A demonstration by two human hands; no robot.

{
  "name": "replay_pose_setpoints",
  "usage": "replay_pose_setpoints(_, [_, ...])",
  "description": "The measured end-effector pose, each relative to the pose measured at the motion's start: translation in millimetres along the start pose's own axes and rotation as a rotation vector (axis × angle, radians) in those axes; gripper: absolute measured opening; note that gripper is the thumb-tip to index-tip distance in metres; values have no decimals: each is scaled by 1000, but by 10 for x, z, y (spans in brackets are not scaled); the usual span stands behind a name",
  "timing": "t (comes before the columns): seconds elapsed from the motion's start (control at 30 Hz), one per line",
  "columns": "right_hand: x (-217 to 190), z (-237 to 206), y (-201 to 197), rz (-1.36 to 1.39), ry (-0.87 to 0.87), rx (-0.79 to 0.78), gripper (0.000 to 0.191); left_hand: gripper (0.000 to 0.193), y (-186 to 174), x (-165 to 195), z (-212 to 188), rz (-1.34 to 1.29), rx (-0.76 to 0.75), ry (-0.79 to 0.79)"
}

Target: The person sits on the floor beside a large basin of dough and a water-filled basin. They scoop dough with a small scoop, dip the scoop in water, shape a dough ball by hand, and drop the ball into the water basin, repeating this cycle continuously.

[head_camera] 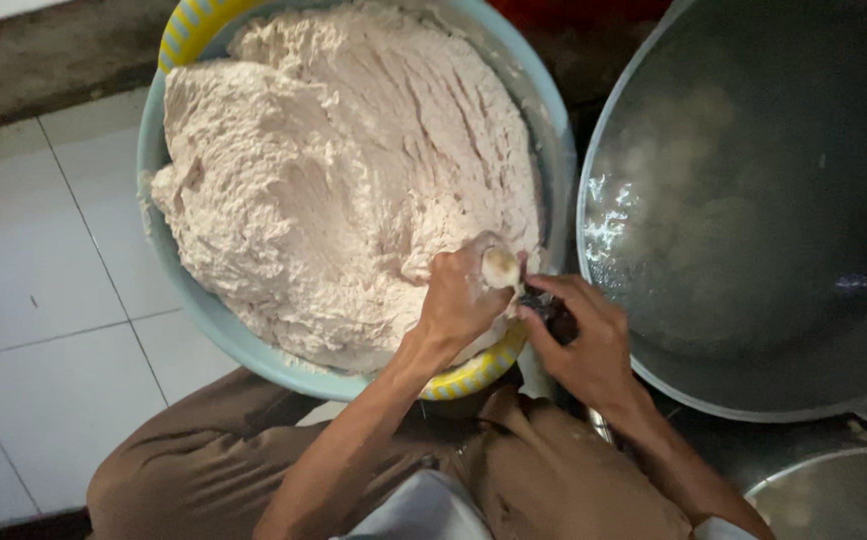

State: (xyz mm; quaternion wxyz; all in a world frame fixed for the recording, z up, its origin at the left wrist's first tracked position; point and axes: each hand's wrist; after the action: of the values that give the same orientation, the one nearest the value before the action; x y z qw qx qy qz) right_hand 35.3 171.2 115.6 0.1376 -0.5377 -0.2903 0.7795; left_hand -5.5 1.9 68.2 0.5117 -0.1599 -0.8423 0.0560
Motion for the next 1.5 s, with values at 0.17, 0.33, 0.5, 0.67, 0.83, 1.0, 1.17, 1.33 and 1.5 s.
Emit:
replay_pose_setpoints(0.17, [121,-115,-23,380,604,-120,30,19,-59,47,-57,38,-24,35])
replay_pose_setpoints(0.33, [265,-114,-46,698,789,-214,29,25,-88,-130,22,354,-57,42])
replay_pose_setpoints(0.5, [295,-22,-31,703,855,-382,29,27,-164,-181,46,497,-118,-109])
replay_pose_setpoints(0.67, [307,-40,-108,791,865,-296,30,38,-134,-217,71,555,-63,-80])
replay_pose_setpoints(0.83, [663,-89,-577,611,774,-122,27,24,-206,-479,-87,608,266,343])
replay_pose_setpoints(1.0, [1466,111,-816,-190,460,-98,29,39,-285,-640,-179,858,59,58])
replay_pose_setpoints(1.17, [1729,84,-760,-575,188,-112,29,34,-335,-560,-144,668,-7,-66])
replay_pose_setpoints(1.33, [1578,116,-823,-422,234,-30,30,36,-319,-826,-132,395,142,222])
replay_pose_setpoints(1.5, [968,114,-713,-260,198,63,28,44,-36,-1026,-25,373,173,215])
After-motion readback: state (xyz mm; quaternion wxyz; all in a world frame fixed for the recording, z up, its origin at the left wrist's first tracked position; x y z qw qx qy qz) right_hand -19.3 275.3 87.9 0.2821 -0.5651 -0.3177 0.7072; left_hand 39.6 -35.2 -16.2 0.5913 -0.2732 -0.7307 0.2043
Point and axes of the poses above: each hand's wrist, its own z-axis towards the middle knuckle, its own y-axis out of the palm, x = y × z, and after that the axes turned 14 degrees about -y, right-handed
